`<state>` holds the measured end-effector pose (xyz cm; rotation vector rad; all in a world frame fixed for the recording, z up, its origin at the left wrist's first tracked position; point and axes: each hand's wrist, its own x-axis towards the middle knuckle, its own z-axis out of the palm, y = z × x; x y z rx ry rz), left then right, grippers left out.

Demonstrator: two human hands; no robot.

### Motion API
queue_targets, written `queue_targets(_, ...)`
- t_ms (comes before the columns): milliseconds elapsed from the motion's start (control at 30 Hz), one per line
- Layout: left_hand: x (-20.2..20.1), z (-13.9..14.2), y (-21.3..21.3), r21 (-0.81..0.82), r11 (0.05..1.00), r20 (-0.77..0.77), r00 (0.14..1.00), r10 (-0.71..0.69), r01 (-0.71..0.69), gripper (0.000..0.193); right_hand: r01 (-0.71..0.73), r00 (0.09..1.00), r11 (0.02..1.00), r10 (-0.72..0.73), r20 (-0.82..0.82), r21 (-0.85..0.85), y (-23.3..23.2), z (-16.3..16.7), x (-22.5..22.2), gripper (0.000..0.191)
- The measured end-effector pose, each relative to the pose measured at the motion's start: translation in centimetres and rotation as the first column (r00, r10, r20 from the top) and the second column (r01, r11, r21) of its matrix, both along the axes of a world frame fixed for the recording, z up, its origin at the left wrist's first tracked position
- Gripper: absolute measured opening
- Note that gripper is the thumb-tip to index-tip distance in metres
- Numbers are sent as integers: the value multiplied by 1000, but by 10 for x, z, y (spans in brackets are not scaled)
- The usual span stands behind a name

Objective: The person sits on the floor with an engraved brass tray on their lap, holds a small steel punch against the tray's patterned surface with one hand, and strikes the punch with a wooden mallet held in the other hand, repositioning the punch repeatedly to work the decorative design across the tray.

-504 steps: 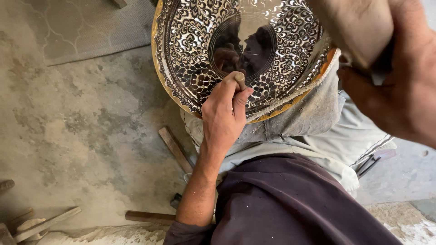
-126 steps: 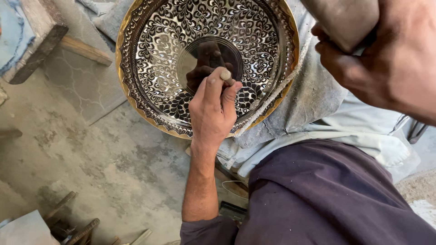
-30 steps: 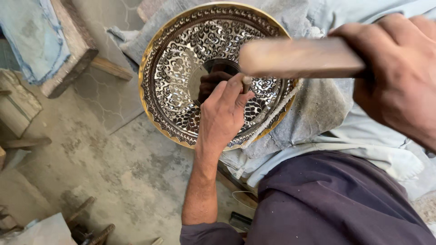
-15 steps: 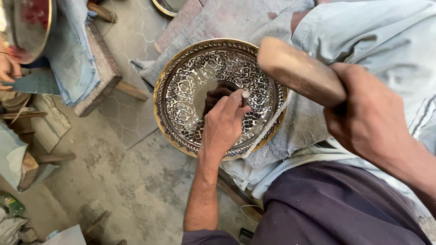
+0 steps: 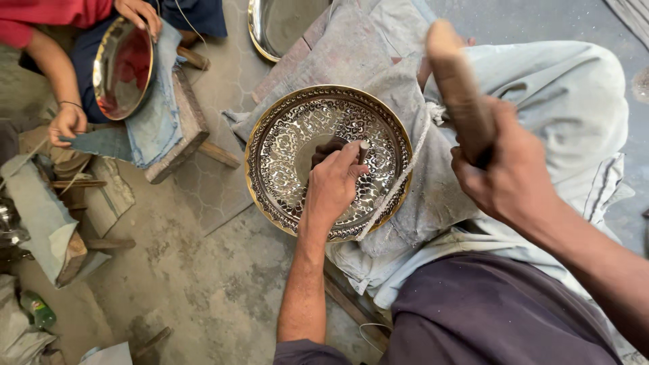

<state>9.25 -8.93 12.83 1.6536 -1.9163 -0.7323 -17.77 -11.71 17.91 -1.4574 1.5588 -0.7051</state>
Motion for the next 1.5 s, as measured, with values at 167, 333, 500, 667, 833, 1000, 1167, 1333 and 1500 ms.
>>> queue_targets(167,-11,-4,26,-126,987,-131,988,86,-103,25,-391,810,903,246,-532,-179,22,-30,-47,51)
queue_targets(333,-11,0,112,-71,859,-662,668,340,-508,21,-123,907,992,125,-401,33,60,-83,-117,49)
queue_targets(500,-1,-1,188,-139,546,-521,530,669,-826,34,-33,882,990,94,-461,138,99,-122,-163,66)
queue_targets(667,-3,-32,222,175,540,-555,371,744,-823,37,-24,919,988,82,-385,155,126,-128,-181,65)
queue_targets(833,-28,-67,233,204,581,-615,358,702,-788,32,-52,935,992,89,-344,116,146,-121,-185,63)
queue_targets(1000,-57,-80,242,411,577,-638,230,735,-705,31,-66,946,998,70,-315,26,158,-121,-180,63)
queue_targets(1167,-69,-61,246,345,563,-630,258,732,-751,30,-52,942,995,77,-326,83,150,-129,-175,62)
queue_targets(1333,-54,-26,250,270,571,-683,264,681,-775,32,-58,935,994,86,-345,90,138,-137,-165,62)
queue_targets(1500,-42,-13,212,172,648,-705,367,607,-742,41,-54,925,991,95,-367,122,120,-144,-146,62)
